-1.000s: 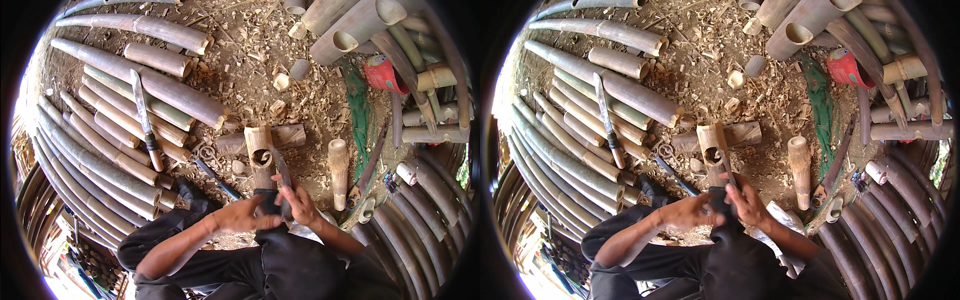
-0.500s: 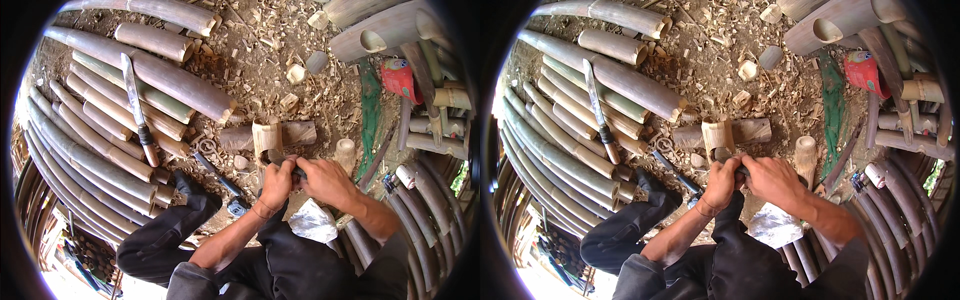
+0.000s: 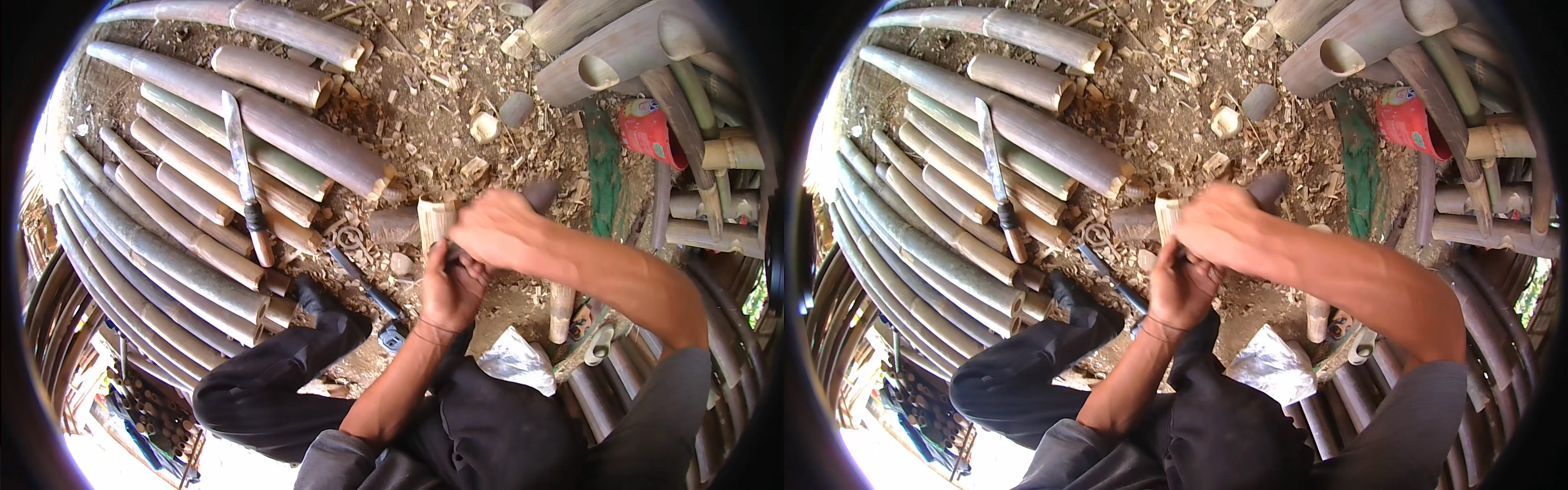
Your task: The person sits on the ground and uses a chisel and a wooden mallet to carve the inside of a short bamboo segment. They repeatedly strike the chisel to remove material, then use a broom to sweep away the debris before continuing to carve.
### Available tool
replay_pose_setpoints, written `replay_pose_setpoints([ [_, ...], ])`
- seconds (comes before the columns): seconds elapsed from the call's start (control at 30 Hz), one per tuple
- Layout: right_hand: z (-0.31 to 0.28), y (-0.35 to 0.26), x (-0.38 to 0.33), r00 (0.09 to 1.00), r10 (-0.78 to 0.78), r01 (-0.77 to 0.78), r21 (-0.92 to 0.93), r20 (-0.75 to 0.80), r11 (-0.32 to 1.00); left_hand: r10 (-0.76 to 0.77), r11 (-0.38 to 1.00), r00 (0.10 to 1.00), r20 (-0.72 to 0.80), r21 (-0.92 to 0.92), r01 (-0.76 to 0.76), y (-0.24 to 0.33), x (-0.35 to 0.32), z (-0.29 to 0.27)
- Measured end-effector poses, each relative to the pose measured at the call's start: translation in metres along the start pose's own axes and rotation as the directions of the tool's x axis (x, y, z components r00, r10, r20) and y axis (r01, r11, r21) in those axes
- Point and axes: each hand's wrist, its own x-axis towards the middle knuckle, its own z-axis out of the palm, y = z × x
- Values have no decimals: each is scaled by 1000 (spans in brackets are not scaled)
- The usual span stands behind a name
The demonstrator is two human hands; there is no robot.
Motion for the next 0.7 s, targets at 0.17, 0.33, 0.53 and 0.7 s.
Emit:
replay_pose_setpoints([
  [0.17, 72, -15, -57, 980, -1, 6, 27, -198, 1000, -35, 961, 942, -333, 248, 123, -37, -18, -6],
  [0.33, 92, -20, -58, 973, 34, 5, 169, -226, 986, -18, 890, 937, -350, 421, 175, -27, -21, -22],
  [0.53, 132, -49, -45, 931, 272, -123, 493, -245, 861, 187, 549, 870, -456, 783, 292, -6, -26, -17],
  [0.7, 170, -103, -19, 825, 521, -96, 852, -221, 514, 233, -144, 940, -248, 948, 285, 32, -26, -19],
])
